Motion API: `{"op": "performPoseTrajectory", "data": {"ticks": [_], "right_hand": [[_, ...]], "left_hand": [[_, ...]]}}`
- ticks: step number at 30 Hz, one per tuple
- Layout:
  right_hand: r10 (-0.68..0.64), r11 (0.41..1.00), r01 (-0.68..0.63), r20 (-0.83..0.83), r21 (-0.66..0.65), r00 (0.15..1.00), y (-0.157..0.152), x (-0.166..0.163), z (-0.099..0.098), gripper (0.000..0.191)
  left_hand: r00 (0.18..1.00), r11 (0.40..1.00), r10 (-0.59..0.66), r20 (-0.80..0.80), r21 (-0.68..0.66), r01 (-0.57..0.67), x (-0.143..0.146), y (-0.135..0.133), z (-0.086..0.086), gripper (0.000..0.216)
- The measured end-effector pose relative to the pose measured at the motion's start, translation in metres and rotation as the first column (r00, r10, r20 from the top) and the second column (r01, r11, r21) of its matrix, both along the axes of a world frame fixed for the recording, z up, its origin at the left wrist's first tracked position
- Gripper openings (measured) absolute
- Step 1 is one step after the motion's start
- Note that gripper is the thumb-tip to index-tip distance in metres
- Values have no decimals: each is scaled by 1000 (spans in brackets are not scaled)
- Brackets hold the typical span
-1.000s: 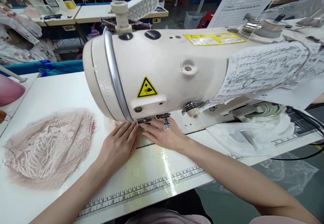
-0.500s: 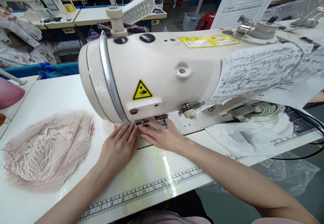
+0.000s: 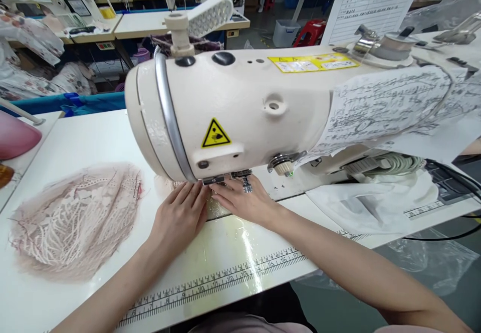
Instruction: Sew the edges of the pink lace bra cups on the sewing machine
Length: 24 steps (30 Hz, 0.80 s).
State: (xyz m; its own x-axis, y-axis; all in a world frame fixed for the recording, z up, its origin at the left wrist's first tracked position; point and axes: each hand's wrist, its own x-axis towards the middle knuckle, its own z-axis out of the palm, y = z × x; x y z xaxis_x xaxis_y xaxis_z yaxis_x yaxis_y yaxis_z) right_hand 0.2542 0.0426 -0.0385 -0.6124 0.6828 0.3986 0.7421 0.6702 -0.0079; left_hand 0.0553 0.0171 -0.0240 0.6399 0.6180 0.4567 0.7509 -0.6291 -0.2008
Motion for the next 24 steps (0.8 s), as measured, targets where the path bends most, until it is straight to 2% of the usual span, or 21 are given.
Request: {"op": "performPoseTrajectory", "data": {"ticks": [6,12,20,24], "right_hand": [[-52,997,54,45,-55,998,-3,-2,2,36],[-52,998,53,34,-39,998,-1,-2,-3,37],[2,999,-4,-39,-54,999,10,7,3,36],[6,1000,-10,-157,-21,988,17,10,1,34]], "left_hand": [[1000,1000,25,-6,-1,-25,-1,1,-1,33],[998,997,57,-1,-55,-57,-3,1,-4,38],[995,987,101,-10,-124,-101,-4,2,-7,42],[990,978,137,-34,-155,-141,-4,2,-9,47]]}}
